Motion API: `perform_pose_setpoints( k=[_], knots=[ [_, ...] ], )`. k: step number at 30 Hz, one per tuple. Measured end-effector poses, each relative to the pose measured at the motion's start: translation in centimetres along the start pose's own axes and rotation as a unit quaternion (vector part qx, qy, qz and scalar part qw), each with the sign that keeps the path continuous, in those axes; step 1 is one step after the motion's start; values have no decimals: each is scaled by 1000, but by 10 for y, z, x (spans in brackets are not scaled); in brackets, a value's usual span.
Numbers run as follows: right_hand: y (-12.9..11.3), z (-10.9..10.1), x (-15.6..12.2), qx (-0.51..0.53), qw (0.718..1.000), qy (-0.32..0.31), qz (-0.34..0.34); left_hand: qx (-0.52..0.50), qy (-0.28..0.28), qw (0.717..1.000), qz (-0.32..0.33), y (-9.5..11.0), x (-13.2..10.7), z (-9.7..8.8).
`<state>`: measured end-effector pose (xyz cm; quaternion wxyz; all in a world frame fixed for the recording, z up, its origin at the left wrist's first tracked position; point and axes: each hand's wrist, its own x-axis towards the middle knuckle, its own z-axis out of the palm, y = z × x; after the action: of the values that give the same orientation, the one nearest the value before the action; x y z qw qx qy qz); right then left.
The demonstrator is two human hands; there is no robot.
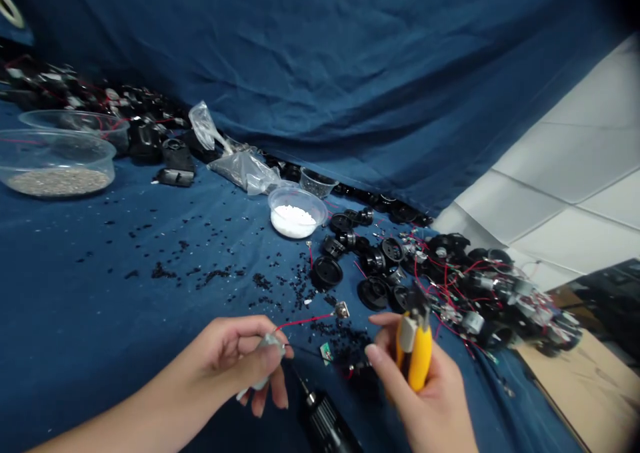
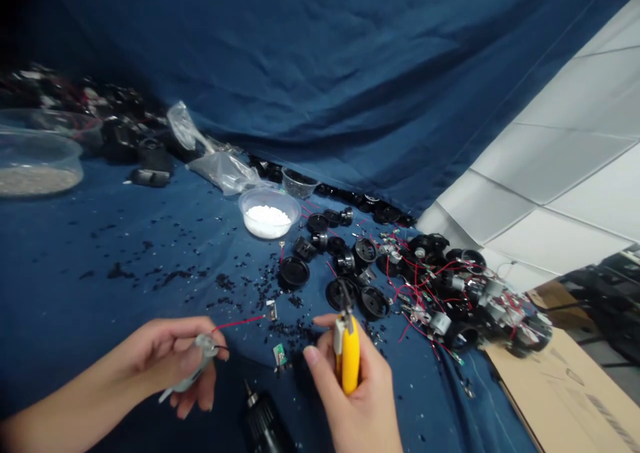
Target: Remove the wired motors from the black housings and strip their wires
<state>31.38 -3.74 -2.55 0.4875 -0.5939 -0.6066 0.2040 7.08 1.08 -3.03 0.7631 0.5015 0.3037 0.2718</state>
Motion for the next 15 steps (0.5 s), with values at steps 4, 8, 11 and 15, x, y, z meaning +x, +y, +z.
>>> perform_pose_setpoints(
  k=[4,8,11,15],
  knots=[
    [12,-4,-13,18,996,-86,-18,29,15,999,-14,2,-1,1],
    [7,-7,-21,101,985,-138,-3,57,50,997,-33,6,-3,5],
    [3,-2,-22,154,978,-139,16,78,46,994,-56,8,-4,6],
    [-1,4,-20,217,956,-177,92,92,39,992,-75,7,-4,6]
  ],
)
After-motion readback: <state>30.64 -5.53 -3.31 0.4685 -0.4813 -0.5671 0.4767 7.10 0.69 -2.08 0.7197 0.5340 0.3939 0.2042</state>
